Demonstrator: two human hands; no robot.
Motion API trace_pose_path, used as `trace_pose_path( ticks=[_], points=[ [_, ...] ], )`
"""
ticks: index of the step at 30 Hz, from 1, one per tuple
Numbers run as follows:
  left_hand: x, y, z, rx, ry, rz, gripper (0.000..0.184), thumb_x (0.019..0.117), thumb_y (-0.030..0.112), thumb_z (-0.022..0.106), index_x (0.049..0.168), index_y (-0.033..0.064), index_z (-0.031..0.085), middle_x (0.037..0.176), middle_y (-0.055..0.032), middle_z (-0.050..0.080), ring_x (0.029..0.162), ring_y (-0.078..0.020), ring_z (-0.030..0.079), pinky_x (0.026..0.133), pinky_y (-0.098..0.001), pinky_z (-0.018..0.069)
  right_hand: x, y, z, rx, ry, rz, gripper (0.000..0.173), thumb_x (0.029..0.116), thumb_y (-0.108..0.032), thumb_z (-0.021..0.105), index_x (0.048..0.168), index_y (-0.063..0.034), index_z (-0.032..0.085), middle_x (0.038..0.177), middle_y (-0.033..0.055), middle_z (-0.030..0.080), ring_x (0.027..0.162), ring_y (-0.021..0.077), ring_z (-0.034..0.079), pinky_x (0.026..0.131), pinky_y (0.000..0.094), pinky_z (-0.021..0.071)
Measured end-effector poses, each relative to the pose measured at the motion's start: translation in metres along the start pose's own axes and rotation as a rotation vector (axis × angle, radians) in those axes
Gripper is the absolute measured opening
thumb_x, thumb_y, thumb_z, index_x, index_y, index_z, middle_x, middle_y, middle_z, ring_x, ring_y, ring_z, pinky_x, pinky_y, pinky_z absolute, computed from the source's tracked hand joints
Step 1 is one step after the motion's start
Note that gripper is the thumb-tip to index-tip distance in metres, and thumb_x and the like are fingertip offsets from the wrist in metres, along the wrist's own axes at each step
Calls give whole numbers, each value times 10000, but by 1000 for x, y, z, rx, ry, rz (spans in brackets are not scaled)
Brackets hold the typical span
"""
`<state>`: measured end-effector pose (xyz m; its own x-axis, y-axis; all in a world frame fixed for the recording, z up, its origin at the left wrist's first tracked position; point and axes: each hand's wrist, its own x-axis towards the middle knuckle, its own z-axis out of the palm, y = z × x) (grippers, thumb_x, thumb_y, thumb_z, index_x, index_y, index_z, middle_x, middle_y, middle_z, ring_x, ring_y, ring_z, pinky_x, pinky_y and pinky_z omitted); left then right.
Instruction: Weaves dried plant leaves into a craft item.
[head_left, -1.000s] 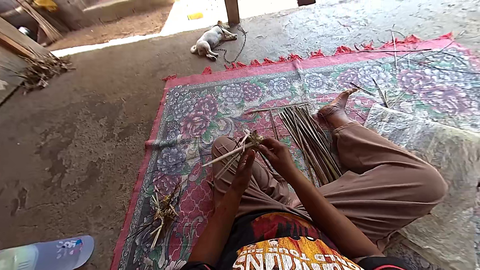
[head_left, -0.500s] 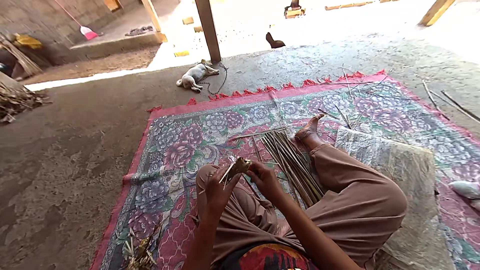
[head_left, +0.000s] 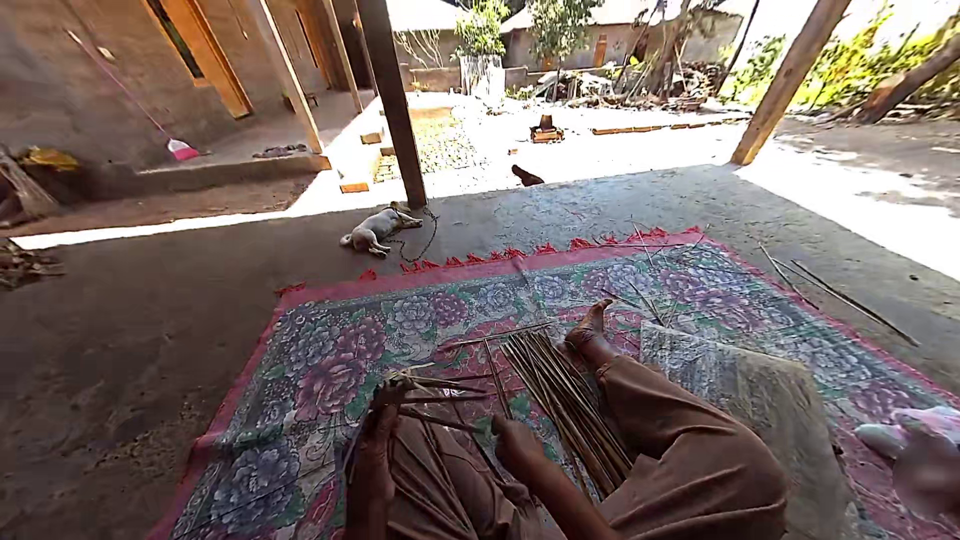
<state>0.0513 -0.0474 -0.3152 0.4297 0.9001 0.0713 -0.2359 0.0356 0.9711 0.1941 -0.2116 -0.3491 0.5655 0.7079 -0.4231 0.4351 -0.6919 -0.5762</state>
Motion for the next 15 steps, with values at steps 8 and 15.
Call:
trace_pose_path(
  ticks=[8,15],
  points=[
    [-26,-18,12,302,-388,93,109,941,78,671,964,-19,715,836,27,702,771,33,635,758,-183,537,-20,-18,-8,638,106,-456,338,1067,-228,501,1150,36,695,899,88,691,694,109,624,695,319,554],
    [-48,-39,30,70,-423,-116,135,909,-42,661,1040,-23,690,881,5,730,813,-29,684,786,-221,573,-23,-11,2,1096,163,-341,72,956,-17,631,988,23,682,846,26,689,742,86,662,692,291,585]
  ],
)
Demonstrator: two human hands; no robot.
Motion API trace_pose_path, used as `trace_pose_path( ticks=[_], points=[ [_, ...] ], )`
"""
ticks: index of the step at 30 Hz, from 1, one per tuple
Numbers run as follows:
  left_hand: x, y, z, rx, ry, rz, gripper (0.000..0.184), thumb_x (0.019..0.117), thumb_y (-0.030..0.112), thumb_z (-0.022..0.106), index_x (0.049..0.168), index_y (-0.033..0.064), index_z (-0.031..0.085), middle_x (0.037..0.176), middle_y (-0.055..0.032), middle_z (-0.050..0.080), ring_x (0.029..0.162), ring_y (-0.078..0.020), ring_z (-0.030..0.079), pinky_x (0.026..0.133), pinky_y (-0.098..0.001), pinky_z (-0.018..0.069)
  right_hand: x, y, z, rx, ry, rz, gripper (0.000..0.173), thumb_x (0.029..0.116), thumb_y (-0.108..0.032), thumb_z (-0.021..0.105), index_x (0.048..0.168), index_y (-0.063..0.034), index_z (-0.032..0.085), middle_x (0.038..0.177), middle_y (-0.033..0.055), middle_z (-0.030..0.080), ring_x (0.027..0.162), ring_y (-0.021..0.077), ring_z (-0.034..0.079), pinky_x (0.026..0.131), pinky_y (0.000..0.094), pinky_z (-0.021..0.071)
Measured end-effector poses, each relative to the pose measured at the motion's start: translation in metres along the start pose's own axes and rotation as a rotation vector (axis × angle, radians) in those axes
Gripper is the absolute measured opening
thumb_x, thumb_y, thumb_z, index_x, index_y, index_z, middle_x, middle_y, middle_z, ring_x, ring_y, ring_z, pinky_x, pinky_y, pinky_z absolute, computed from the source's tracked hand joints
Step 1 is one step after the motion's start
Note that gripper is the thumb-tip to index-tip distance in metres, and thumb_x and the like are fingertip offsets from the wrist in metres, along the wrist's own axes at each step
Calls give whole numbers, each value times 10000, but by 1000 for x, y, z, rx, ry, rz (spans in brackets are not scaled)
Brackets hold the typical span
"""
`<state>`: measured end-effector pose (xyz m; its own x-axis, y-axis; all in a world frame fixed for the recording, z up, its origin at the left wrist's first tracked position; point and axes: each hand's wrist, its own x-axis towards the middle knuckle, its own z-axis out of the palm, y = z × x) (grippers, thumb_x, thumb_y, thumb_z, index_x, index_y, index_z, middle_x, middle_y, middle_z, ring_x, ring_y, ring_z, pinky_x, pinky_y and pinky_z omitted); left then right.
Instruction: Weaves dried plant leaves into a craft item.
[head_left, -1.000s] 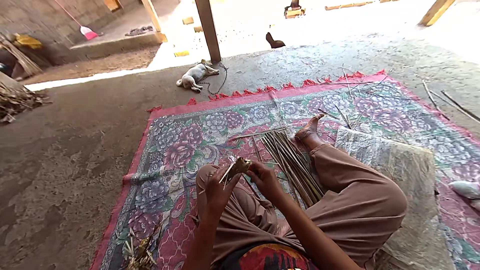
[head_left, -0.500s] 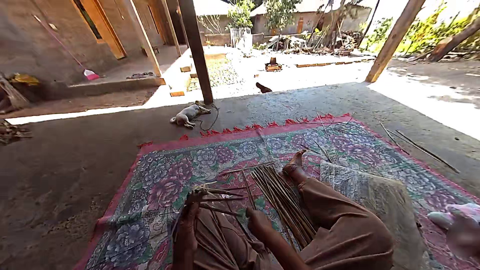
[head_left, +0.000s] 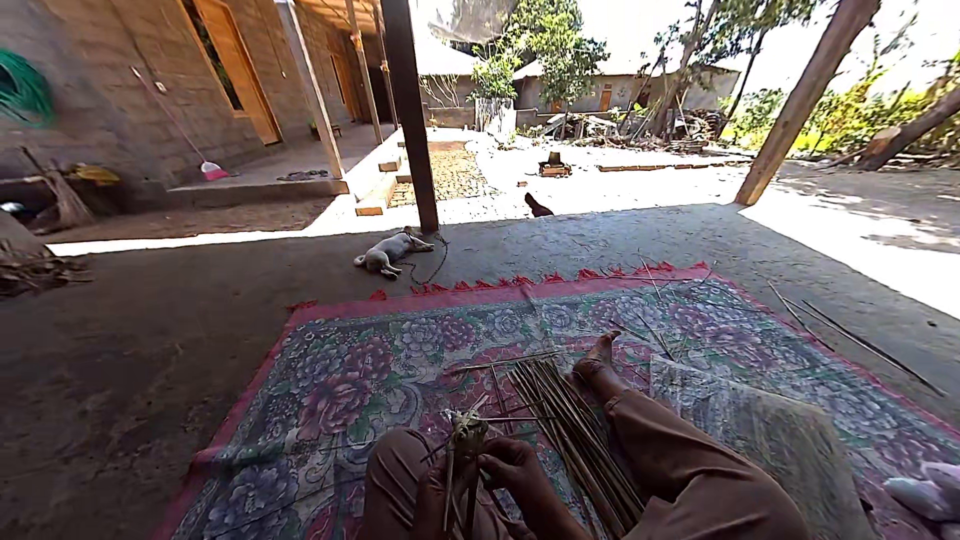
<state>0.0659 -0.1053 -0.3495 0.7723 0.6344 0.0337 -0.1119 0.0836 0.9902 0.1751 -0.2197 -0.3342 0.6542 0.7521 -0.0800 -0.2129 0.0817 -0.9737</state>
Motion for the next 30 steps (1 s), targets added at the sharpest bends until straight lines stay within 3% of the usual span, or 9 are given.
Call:
trace_pose_path(
  ticks=[4,7,9,12,16,18,20,25,30],
  points=[
    [-5,9,7,-267,113,-197,146,1005,-35,515,1070,12,637,832,-10,703,716,-61,659,646,-216,558,-1,2,10,129,-1,-23,64,952,-14,620,957,5,680,823,13,687,731,90,668,711,292,597],
    [-6,6,12,-164,193,-207,165,1026,26,542,1163,-21,619,870,-33,707,730,-79,671,670,-249,572,-6,-8,14,134,12,18,84,960,33,603,989,43,681,816,29,695,707,86,667,701,282,599],
    [-7,4,13,-77,182,-137,233,1004,18,564,1223,-52,601,926,-32,700,763,-60,672,712,-242,582,-18,-45,21,-51,28,118,119,980,79,548,1032,103,652,783,49,652,648,70,611,652,249,553],
    [-4,0,11,21,256,-70,115,942,-10,658,1048,-53,667,824,-28,706,694,-44,665,672,-219,578,-29,-77,24,-453,-159,197,196,1027,-7,531,1121,104,663,811,106,677,603,117,583,639,287,521],
    [-1,-8,-1,295,261,33,147,902,18,690,1030,-52,689,854,-39,703,748,-20,648,743,-215,550,-31,-40,21,-517,-201,-147,232,982,-97,633,1153,37,712,976,122,733,813,156,697,776,343,585],
    [-1,-6,-1,260,208,26,111,918,21,677,1010,-40,677,793,-32,698,639,-51,649,610,-223,564,-16,-4,13,-594,-50,-384,288,956,-164,674,1185,7,716,1149,166,706,1065,251,685,937,404,566],
    [-1,-3,-2,179,128,12,101,928,14,667,1018,-31,663,772,-29,707,623,-82,669,582,-243,577,-2,10,4,-661,44,-393,297,976,-199,648,1161,25,712,1155,199,700,1110,318,671,984,459,539],
    [-3,-1,-4,66,43,26,91,919,-15,646,1009,-16,660,769,-11,704,636,-75,661,600,-238,570,10,29,-9,-351,-137,-112,361,1069,-271,483,1092,22,692,911,59,684,836,92,638,814,313,534],
    [-4,-1,-14,1,-127,-42,174,898,-30,635,1067,5,653,831,-4,734,702,-88,696,647,-259,595,7,28,-9,30,-207,-44,238,994,-150,616,1151,21,669,994,27,725,915,73,684,872,296,574]
  ],
)
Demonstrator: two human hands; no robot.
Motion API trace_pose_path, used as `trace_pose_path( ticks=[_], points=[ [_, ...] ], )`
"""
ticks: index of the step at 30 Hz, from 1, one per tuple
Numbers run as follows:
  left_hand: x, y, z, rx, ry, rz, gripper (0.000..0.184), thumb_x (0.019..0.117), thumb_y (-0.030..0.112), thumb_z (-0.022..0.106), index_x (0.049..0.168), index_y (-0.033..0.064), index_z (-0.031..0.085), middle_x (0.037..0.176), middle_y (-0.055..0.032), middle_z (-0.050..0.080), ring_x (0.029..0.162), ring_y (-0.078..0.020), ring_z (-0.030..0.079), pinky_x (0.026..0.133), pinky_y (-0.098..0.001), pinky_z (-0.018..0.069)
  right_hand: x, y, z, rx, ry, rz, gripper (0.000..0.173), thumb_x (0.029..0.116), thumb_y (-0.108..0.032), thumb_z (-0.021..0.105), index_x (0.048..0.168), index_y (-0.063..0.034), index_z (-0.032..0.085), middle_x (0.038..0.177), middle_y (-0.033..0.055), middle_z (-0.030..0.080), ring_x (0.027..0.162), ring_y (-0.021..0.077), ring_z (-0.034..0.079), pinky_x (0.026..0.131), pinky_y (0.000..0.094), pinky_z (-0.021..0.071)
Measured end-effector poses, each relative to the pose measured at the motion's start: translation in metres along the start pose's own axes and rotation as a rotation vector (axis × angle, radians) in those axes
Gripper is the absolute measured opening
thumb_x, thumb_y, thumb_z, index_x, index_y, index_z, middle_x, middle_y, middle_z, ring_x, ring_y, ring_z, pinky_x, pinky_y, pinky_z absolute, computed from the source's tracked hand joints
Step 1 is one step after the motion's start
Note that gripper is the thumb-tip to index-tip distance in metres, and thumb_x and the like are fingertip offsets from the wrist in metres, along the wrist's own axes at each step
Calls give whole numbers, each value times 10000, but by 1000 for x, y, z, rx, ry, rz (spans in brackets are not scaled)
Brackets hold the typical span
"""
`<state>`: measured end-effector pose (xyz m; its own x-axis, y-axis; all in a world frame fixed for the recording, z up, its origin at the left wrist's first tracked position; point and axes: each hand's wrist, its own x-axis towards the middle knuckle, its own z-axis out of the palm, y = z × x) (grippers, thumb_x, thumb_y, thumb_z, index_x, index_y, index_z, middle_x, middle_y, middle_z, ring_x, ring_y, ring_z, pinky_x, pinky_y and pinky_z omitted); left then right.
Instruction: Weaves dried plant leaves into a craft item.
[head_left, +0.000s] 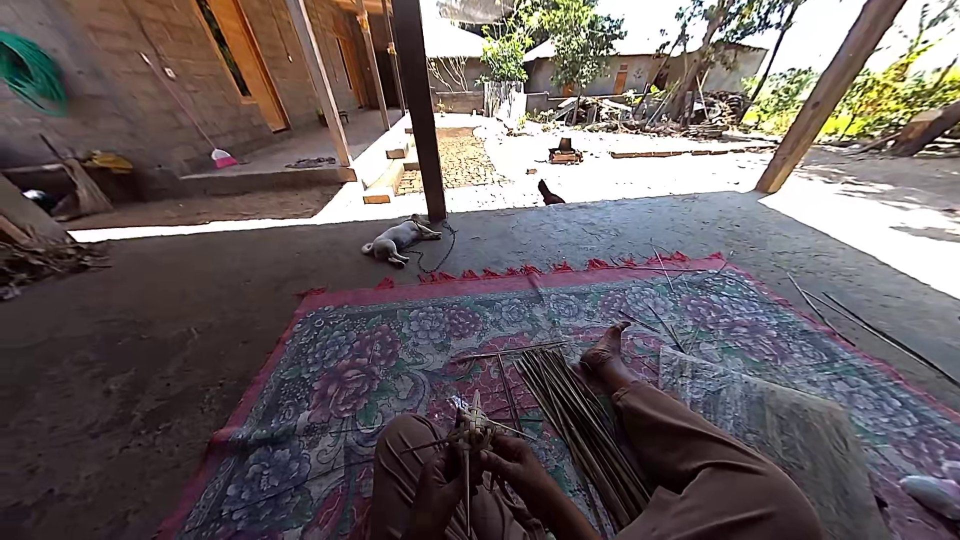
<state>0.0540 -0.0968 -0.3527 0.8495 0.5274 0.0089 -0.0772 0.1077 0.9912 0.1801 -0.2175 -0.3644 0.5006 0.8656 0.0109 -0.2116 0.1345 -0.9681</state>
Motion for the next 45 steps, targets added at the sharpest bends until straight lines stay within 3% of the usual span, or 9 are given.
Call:
trace_pose_path(
  ticks=[6,12,16,20,24,28,35,41,45],
  points=[
    [6,-3,-3,263,32,-121,508,834,39,757,1287,-15,533,878,-19,714,771,-100,699,755,-304,596,-12,-21,11,-104,122,-81,176,939,-3,677,1101,52,716,1012,42,747,931,26,692,894,221,572],
    [13,-25,-50,909,240,-265,548,851,90,765,1348,-11,558,1252,-223,654,1076,-395,669,937,-596,516,-27,-72,5,26,288,-492,154,903,-1,697,1013,-71,778,969,-42,774,910,20,712,873,233,589],
    [5,-1,-39,767,247,194,401,875,288,736,1150,-1,703,1061,-140,723,911,-261,695,790,-457,562,-20,-69,-10,-80,310,-410,122,916,16,665,1003,6,749,940,6,762,894,39,706,870,238,584],
    [6,14,9,669,58,480,324,883,242,743,1086,-10,749,1057,-117,750,1007,-205,709,934,-406,560,-13,-39,1,-149,181,-256,163,958,-22,630,1077,47,718,958,30,753,895,34,697,865,236,578],
    [8,-9,18,384,19,331,312,881,158,782,1119,-30,708,993,-45,761,906,-58,720,869,-255,595,-15,-31,2,-156,120,-139,219,995,-79,605,1153,40,699,1036,40,747,966,41,692,927,247,565],
    [3,10,13,180,-1,173,54,916,69,681,949,34,704,772,65,694,689,-15,654,677,-209,565,-10,-31,-11,-280,113,-149,160,982,-114,610,993,18,700,818,-30,678,756,4,631,758,213,546],
    [3,15,0,-198,-250,44,108,930,124,709,1028,100,746,866,20,752,757,-65,699,723,-246,588,-13,-26,-37,98,-315,-46,117,961,-142,686,1041,-105,763,997,-32,753,940,70,692,912,310,565],
    [5,11,3,-20,-175,215,162,908,122,745,1055,56,759,1011,27,741,935,-44,685,865,-243,575,-12,-33,-38,175,-302,-34,117,900,-109,750,1016,-98,733,897,-5,732,751,69,670,717,270,578],
    [2,15,11,9,-51,263,126,880,45,739,1004,27,759,954,-2,748,886,-56,696,832,-243,583,-18,-42,-31,227,-182,40,164,864,-11,760,1004,-66,695,865,30,737,731,129,714,730,321,625]
  ],
)
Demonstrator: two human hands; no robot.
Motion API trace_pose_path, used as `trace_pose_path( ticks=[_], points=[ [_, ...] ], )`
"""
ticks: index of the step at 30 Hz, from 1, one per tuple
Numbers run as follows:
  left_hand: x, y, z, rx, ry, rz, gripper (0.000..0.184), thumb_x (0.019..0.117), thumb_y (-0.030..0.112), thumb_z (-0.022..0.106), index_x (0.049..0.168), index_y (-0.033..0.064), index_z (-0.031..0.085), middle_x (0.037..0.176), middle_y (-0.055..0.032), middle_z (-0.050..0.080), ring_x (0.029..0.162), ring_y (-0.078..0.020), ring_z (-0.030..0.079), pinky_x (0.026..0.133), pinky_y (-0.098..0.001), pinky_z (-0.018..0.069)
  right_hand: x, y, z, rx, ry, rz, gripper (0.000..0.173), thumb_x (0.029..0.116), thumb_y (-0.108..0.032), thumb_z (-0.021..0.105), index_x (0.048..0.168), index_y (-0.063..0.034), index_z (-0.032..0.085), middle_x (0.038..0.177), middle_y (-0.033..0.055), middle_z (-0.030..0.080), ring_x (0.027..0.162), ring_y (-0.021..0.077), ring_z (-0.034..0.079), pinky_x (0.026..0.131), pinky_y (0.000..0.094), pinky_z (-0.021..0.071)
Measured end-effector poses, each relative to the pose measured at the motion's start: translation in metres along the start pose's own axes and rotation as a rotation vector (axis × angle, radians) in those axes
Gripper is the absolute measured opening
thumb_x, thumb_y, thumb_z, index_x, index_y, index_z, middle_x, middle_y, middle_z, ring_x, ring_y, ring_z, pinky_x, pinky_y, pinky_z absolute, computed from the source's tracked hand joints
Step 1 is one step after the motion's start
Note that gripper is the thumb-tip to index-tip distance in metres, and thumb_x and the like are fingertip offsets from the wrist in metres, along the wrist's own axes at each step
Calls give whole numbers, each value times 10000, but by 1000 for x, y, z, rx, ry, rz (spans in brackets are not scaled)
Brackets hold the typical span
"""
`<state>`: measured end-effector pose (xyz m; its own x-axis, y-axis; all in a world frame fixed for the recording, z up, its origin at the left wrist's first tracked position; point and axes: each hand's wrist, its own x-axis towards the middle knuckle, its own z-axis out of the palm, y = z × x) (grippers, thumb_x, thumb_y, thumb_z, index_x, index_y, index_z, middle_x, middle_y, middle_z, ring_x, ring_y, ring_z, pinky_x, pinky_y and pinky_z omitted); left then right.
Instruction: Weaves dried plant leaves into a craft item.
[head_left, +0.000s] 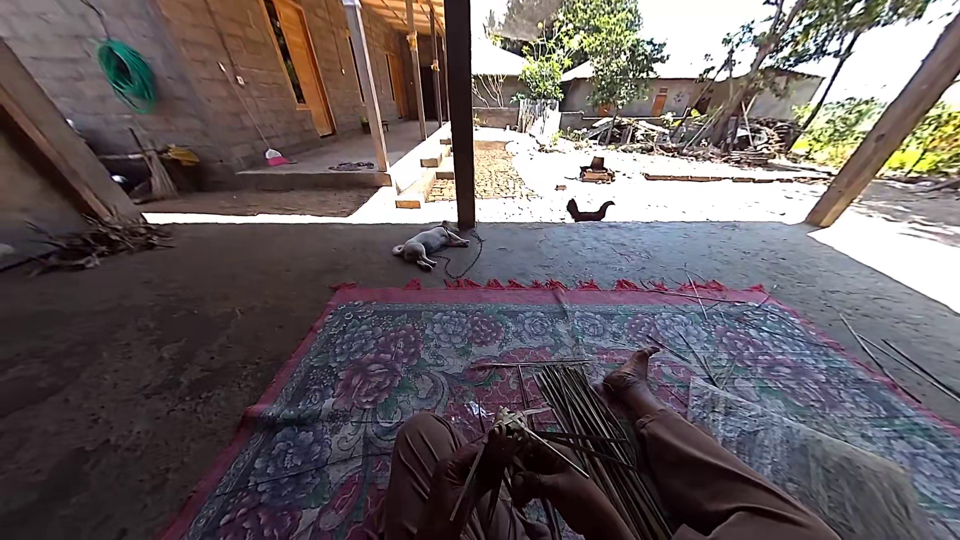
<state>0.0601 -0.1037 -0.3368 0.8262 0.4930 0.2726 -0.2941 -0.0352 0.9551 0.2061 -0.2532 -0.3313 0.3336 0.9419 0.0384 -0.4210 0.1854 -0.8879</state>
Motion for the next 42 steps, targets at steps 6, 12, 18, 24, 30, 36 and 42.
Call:
trace_pose_path(
  ticks=[6,12,18,24,30,36,42],
  points=[
    [-5,2,16,-63,74,-78,153,853,-16,730,1002,15,734,861,-5,755,745,-88,713,695,-270,611,1,-3,15,-168,113,-74,199,884,36,689,1069,-39,677,895,9,739,745,128,725,711,346,642],
    [-8,12,21,-157,36,-167,168,996,-12,550,1044,6,710,903,-34,773,801,-121,748,771,-302,633,3,-1,9,-249,110,-89,206,879,-24,738,1076,-48,680,828,-3,727,664,100,697,608,294,615],
    [-9,8,16,-82,58,-186,78,904,63,702,978,41,713,821,16,728,725,-71,685,693,-255,587,1,1,16,-320,105,-36,128,901,33,675,1017,-20,661,816,-9,697,684,96,692,670,304,625],
    [-9,20,6,165,2,-106,98,889,51,728,981,24,709,832,47,704,760,-10,658,747,-202,561,-9,-12,10,-251,-29,68,146,926,-66,692,1059,-31,643,874,-4,714,770,117,715,761,325,629],
    [-6,50,17,235,78,-4,111,883,-11,714,991,-34,714,888,-2,735,826,-24,691,808,-221,589,-8,-40,36,-184,63,53,89,897,20,684,974,-22,667,822,-6,725,726,110,718,738,296,633],
    [-12,62,18,0,80,-123,132,1010,122,615,1069,66,720,917,13,737,811,-68,696,771,-265,600,-1,-43,52,-326,163,-130,172,898,54,687,1051,-22,666,872,5,679,731,75,659,657,255,596],
    [-11,73,12,210,65,-282,208,1042,104,550,1201,35,665,1056,24,689,884,17,623,809,-203,532,1,-37,53,-557,283,-224,163,920,-1,685,1080,29,684,914,40,669,714,36,590,645,210,525]
  ],
)
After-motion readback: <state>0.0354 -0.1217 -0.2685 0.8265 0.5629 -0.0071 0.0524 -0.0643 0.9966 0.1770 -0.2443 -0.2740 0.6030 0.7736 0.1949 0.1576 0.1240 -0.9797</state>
